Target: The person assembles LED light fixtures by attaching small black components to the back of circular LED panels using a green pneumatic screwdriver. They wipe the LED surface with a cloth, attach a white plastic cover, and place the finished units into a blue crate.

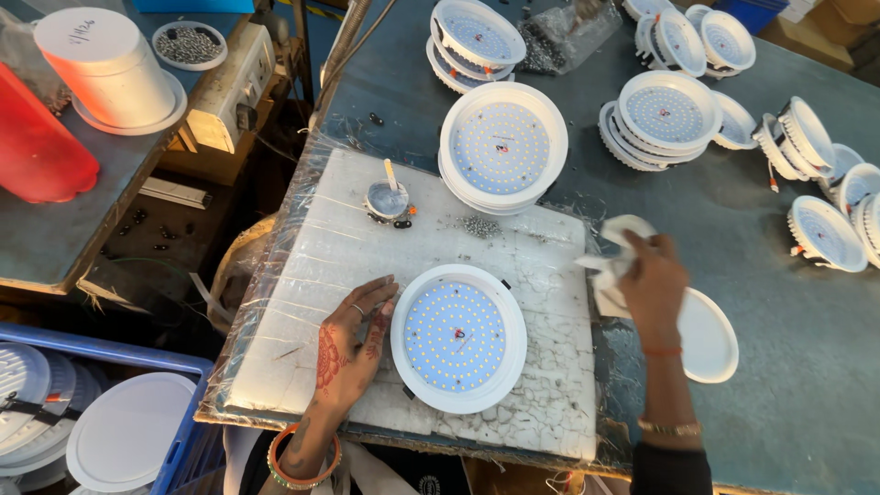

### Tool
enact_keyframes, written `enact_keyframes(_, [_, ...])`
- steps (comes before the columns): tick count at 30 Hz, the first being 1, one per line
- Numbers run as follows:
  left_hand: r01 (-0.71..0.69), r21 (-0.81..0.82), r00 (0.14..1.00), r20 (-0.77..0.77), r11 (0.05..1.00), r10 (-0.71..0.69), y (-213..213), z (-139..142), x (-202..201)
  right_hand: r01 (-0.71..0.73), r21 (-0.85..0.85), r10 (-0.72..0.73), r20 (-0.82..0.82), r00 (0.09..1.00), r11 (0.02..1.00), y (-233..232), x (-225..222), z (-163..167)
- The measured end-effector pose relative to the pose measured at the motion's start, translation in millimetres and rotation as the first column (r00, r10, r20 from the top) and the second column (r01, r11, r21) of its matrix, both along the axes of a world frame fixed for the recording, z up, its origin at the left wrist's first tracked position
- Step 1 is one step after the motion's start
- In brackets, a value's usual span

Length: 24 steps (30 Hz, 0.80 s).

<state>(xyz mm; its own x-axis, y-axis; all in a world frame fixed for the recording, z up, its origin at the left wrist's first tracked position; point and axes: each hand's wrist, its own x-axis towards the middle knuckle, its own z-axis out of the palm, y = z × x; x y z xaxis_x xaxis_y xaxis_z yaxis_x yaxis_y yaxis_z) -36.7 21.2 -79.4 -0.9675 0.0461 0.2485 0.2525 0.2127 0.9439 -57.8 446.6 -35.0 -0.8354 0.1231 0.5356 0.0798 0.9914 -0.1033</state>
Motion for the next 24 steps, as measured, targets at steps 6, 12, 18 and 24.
enact_keyframes(6, [0.018,-0.074,0.998,0.064,0.997,-0.013,2.5,5.8,-1.0,-0.448,-0.449,0.316,-0.339,0.886,0.774,-78.6,50.9,43.0])
enact_keyframes(12, [0.049,-0.118,0.992,0.121,0.992,-0.034,4.8,11.0,-0.3,-0.470,-0.438,0.593,0.199,0.780,0.766,-194.8,44.9,2.6])
enact_keyframes(18, [0.065,-0.106,0.998,0.018,0.992,-0.064,2.1,2.4,-1.0,-0.729,-0.239,0.759,0.334,0.559,0.641,-224.0,65.3,-17.8])
enact_keyframes(24, [0.064,-0.111,0.998,0.003,0.992,-0.064,3.3,-2.3,0.1,-0.672,-0.165,0.676,0.376,0.634,0.722,-192.6,26.3,-3.9])
